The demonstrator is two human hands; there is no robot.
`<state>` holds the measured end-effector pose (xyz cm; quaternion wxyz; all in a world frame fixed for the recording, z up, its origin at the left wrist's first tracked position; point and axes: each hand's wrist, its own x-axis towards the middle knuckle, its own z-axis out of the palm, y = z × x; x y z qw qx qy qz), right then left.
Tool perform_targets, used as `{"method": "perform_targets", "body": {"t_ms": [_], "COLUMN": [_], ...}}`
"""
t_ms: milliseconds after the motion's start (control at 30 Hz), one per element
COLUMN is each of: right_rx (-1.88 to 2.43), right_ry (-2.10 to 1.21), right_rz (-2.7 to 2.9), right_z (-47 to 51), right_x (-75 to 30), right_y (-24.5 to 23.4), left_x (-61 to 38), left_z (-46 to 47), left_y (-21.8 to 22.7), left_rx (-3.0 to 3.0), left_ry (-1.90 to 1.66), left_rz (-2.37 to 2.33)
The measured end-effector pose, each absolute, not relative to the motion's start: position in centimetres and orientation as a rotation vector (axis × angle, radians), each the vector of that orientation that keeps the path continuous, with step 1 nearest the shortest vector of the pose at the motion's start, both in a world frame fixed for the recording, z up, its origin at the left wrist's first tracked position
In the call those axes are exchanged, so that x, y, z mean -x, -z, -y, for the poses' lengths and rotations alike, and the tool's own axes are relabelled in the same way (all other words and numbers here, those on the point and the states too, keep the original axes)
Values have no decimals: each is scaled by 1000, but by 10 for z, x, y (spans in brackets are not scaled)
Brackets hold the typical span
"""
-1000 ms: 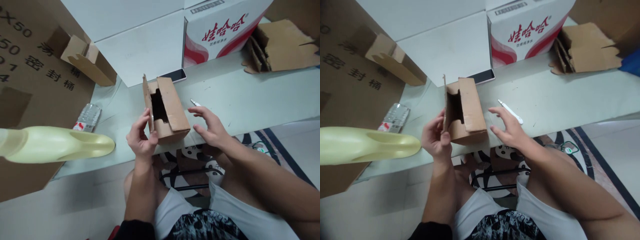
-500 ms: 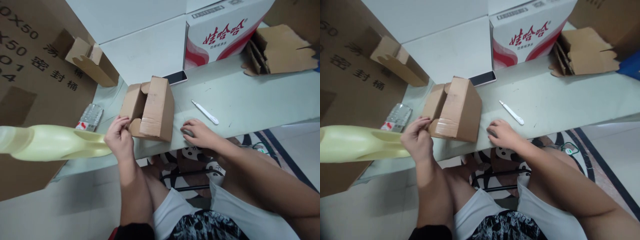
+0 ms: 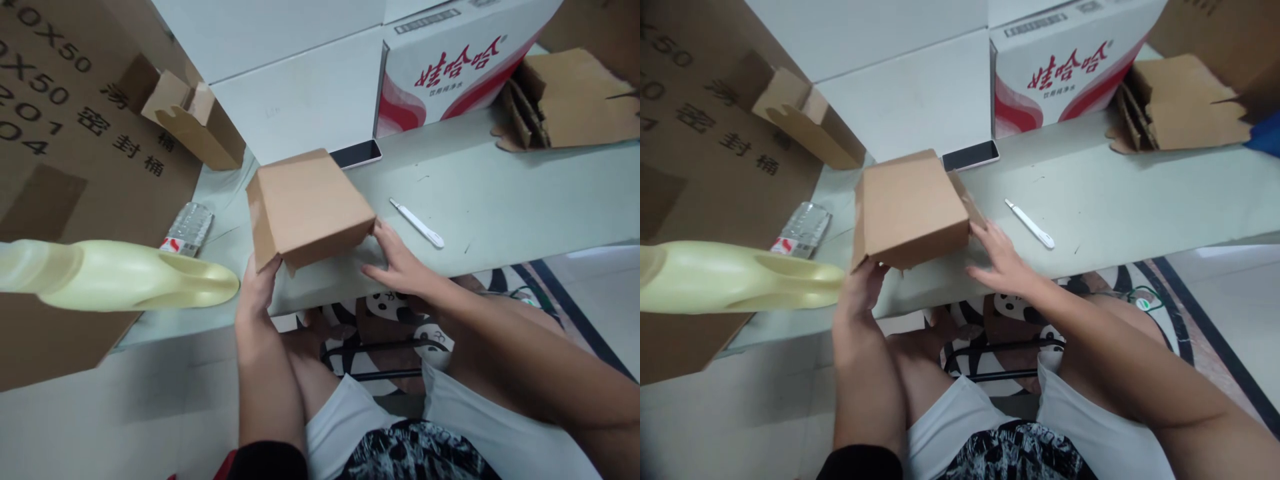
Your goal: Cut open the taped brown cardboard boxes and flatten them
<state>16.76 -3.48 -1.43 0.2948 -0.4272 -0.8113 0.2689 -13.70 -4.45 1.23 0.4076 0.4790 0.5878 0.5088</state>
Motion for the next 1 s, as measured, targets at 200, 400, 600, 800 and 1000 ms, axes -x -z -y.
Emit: {"method": "perform_targets", "body": {"t_ms": [200, 400, 600, 800, 1000], "right_rx": [1064, 1120, 1082, 1219, 1246], "right_ry": [-536, -1013, -1223, -1037, -911], "right_rz": [1876, 1691, 1606, 1485, 1438], "right_z": [37, 36, 36, 36, 34], "right_x": [-183, -190, -193, -199, -206], "right_y": [2, -2, -16, -14, -18], "left_x": [127, 116, 113, 121, 119], "left_z": [48, 47, 48, 51, 40], "left_y": [-28, -33, -33, -42, -31], "left_rx": [-1140, -1081, -1082, -919, -1020], "left_ry": [-1247, -1375, -1195, -1292, -1190], "left_rz": [-1247, -1225, -1181, -1120, -1285]}}
